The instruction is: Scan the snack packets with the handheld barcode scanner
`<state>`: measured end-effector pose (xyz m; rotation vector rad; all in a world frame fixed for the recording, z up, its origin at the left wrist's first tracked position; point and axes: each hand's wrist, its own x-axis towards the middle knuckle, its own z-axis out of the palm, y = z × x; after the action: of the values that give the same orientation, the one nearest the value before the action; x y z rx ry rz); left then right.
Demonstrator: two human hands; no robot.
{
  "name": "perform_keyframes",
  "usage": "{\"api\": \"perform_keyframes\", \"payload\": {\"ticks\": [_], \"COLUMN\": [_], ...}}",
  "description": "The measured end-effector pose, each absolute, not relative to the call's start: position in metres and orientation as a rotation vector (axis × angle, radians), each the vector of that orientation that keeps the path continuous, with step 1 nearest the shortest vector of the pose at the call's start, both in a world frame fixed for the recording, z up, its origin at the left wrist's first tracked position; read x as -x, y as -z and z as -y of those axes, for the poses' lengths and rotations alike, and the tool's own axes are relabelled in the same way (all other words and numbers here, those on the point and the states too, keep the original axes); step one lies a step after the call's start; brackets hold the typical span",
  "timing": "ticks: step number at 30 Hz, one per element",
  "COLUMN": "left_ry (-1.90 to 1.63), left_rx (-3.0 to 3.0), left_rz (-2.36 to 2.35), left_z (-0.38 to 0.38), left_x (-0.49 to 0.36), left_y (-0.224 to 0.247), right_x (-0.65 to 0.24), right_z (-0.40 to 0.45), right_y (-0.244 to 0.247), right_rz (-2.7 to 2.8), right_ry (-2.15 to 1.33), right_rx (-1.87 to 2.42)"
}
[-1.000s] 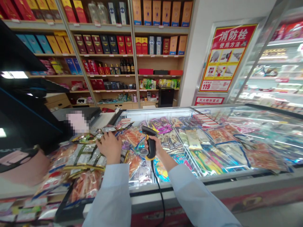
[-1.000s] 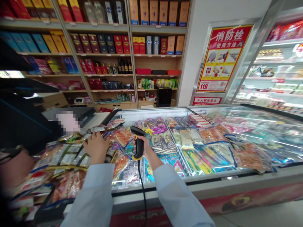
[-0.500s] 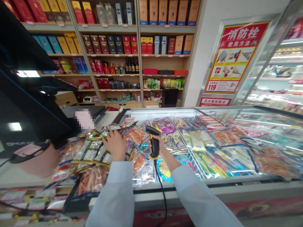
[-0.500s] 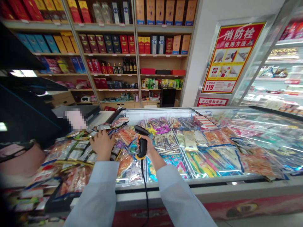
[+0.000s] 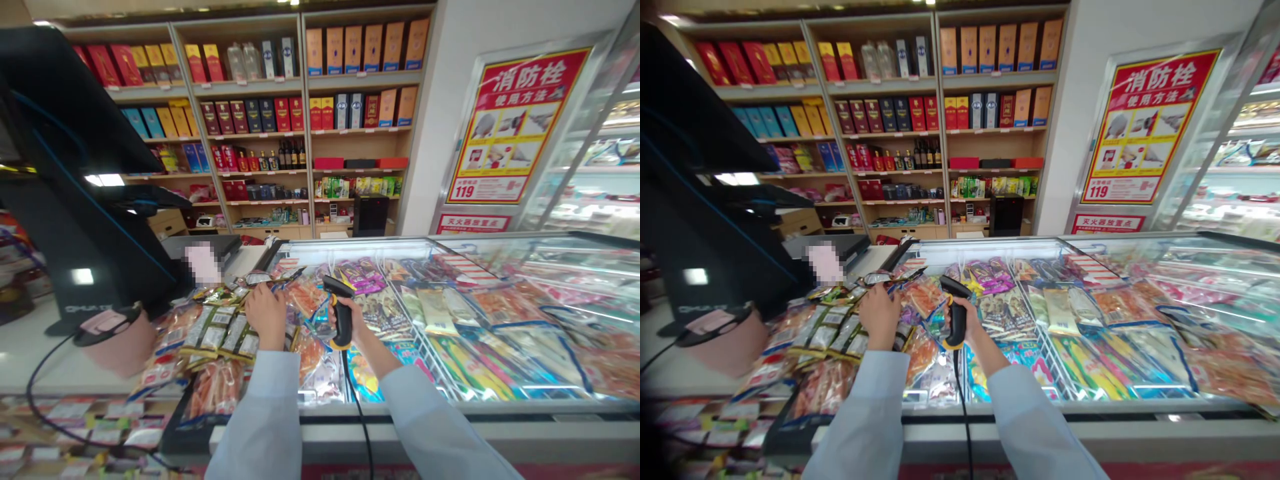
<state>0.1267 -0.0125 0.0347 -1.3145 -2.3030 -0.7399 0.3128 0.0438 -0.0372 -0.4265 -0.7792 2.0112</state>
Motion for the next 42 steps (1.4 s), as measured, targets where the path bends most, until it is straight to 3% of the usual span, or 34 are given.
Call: {"api": "perform_keyframes", "payload": {"ticks": [42], "left_ry": [0.759], "left_rx": [1.328], "left_rz": [2.273], "left_z": [0.009], "left_x": [-0.123], "left_y": [-0.026], "right_x": [-0.309], "right_z": [-0.049], "right_y": [0.047], "right_rz": [0.797], "right_ry": [-1.960], "right_rx": [0.425]}}
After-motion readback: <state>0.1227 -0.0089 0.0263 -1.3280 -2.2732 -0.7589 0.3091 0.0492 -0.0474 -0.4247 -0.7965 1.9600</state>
